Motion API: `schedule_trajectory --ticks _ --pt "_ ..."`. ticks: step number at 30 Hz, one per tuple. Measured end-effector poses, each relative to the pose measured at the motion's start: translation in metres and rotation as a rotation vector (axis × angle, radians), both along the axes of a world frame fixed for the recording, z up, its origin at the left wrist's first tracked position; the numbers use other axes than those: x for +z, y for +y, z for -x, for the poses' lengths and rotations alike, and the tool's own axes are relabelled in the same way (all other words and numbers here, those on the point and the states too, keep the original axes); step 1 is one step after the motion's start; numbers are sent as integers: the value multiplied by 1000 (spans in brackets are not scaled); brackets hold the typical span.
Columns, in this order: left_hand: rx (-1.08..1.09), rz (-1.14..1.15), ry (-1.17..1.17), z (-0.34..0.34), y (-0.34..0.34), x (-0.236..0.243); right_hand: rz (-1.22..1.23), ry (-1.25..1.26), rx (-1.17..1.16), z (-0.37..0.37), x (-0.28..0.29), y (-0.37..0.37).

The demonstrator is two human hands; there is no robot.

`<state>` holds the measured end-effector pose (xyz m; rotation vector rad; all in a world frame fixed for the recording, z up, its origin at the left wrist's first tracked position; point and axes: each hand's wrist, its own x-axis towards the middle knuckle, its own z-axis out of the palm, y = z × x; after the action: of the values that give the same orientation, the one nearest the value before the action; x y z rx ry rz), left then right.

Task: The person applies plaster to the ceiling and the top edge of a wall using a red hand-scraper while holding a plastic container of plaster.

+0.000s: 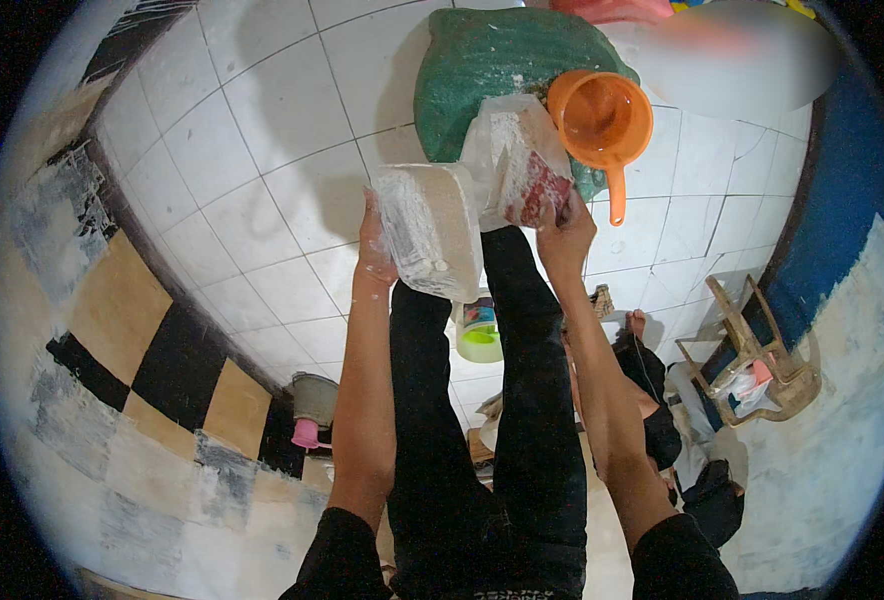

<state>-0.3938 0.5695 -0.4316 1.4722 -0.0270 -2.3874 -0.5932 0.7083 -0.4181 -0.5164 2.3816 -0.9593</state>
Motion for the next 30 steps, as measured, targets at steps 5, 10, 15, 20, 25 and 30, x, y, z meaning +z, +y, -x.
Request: schedule_trajectory --ticks 5,10,15,20,25,30 --pt "78 15 -57 12 5 16 -53 134 108 -6 -20 -26" --pt "114 105 -47 -2 2 21 -32 23 10 -9 -43 -36" --pt "126 169 -30 -27 2 17 33 -84 4 3 -57 -32" --pt "162 140 1 -31 4 16 89 -181 21 5 -86 -14" --pt "170 169 -52 -37 1 25 209 -422 -95 0 -79 5" --pt "147 233 -125 -17 -11 27 206 -568 -242 11 -47 19"
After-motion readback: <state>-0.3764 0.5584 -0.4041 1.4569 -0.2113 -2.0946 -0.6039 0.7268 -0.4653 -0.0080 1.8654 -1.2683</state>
